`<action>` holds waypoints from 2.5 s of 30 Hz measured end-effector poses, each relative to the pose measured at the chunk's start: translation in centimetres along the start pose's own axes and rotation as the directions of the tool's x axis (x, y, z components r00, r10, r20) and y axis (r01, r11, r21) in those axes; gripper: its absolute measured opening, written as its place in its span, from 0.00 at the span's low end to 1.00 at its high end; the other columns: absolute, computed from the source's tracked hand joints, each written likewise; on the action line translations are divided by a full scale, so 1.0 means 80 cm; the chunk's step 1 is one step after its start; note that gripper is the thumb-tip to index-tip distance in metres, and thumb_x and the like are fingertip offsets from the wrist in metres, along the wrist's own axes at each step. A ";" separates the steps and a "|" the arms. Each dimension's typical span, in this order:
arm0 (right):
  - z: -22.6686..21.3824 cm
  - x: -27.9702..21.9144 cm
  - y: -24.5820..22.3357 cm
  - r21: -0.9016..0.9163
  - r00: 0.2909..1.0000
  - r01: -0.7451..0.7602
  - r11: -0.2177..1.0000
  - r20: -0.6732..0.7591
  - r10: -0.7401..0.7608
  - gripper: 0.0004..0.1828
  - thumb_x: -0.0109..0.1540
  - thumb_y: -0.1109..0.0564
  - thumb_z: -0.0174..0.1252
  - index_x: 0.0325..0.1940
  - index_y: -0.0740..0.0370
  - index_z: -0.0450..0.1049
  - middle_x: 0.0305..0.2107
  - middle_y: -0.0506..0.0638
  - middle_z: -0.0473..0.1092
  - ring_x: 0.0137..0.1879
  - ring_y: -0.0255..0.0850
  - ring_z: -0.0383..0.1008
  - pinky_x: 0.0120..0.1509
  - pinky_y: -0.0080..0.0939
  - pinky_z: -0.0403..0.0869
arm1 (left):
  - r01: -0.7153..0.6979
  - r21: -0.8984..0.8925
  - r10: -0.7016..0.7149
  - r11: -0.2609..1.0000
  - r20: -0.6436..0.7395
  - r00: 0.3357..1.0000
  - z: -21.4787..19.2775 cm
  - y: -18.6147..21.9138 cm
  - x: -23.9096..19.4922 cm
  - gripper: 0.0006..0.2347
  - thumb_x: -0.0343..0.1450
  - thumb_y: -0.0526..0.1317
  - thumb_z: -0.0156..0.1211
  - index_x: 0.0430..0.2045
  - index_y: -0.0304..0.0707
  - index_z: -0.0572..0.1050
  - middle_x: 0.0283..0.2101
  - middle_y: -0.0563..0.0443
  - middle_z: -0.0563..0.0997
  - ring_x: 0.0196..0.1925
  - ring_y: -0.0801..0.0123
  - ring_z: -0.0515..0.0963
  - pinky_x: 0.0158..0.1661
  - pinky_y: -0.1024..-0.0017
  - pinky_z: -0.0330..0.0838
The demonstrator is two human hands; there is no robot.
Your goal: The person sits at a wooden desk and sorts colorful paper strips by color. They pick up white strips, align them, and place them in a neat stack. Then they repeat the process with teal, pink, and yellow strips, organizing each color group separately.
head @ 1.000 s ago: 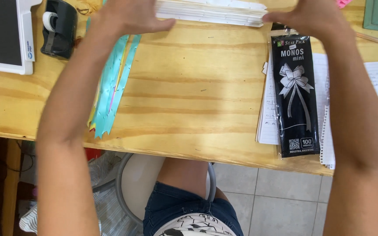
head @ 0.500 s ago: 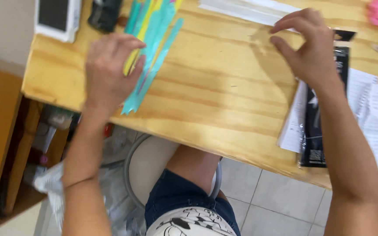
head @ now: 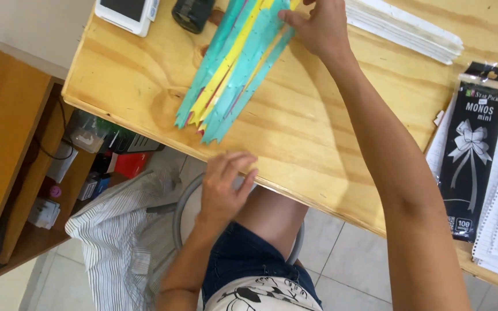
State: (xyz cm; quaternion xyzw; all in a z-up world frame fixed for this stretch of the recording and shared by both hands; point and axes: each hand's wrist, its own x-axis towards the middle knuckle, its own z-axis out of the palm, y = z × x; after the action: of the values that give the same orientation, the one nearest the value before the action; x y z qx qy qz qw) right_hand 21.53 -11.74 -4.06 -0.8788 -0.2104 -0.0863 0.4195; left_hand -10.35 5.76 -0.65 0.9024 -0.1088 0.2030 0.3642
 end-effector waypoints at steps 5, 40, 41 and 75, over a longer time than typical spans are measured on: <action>0.013 0.010 -0.036 -0.052 0.986 0.108 0.993 0.134 -0.100 0.31 0.56 0.53 0.86 0.47 0.58 0.67 0.40 0.50 0.67 0.44 0.45 0.67 0.43 0.47 0.69 | -0.028 -0.079 0.026 0.997 -0.026 0.999 -0.012 -0.006 -0.006 0.05 0.76 0.37 0.60 0.44 0.39 0.78 0.46 0.52 0.81 0.49 0.64 0.81 0.50 0.65 0.72; -0.005 -0.025 -0.009 -0.312 0.996 0.007 0.950 0.084 0.021 0.41 0.51 0.34 0.84 0.56 0.56 0.74 0.53 0.56 0.58 0.59 0.55 0.54 0.60 0.56 0.64 | 0.341 -0.940 -0.580 0.001 0.277 0.766 -0.042 -0.038 -0.012 0.11 0.79 0.45 0.49 0.41 0.38 0.74 0.34 0.47 0.78 0.35 0.64 0.79 0.34 0.68 0.77; -0.010 -0.029 -0.015 -0.351 0.994 0.047 0.935 0.106 -0.010 0.37 0.53 0.33 0.82 0.55 0.56 0.77 0.53 0.55 0.57 0.59 0.55 0.55 0.59 0.58 0.62 | 0.312 -0.950 -0.590 -0.023 0.265 0.762 -0.036 -0.044 -0.014 0.11 0.79 0.45 0.50 0.42 0.37 0.75 0.37 0.46 0.80 0.38 0.63 0.79 0.38 0.65 0.78; 0.022 0.024 0.038 -0.014 0.975 -0.033 0.999 0.221 0.035 0.28 0.57 0.53 0.87 0.40 0.55 0.68 0.36 0.44 0.60 0.36 0.35 0.59 0.34 0.35 0.64 | 0.290 -0.882 -0.389 -0.373 0.432 0.814 0.020 -0.015 0.040 0.16 0.77 0.38 0.50 0.58 0.32 0.70 0.61 0.31 0.76 0.62 0.40 0.77 0.61 0.50 0.74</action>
State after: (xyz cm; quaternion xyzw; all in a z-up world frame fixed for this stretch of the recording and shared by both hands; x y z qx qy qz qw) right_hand 24.57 -11.47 -6.69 -0.8886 -0.2403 0.0181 0.3903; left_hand -6.61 5.30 -1.00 0.2504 0.0681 -0.0520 0.9643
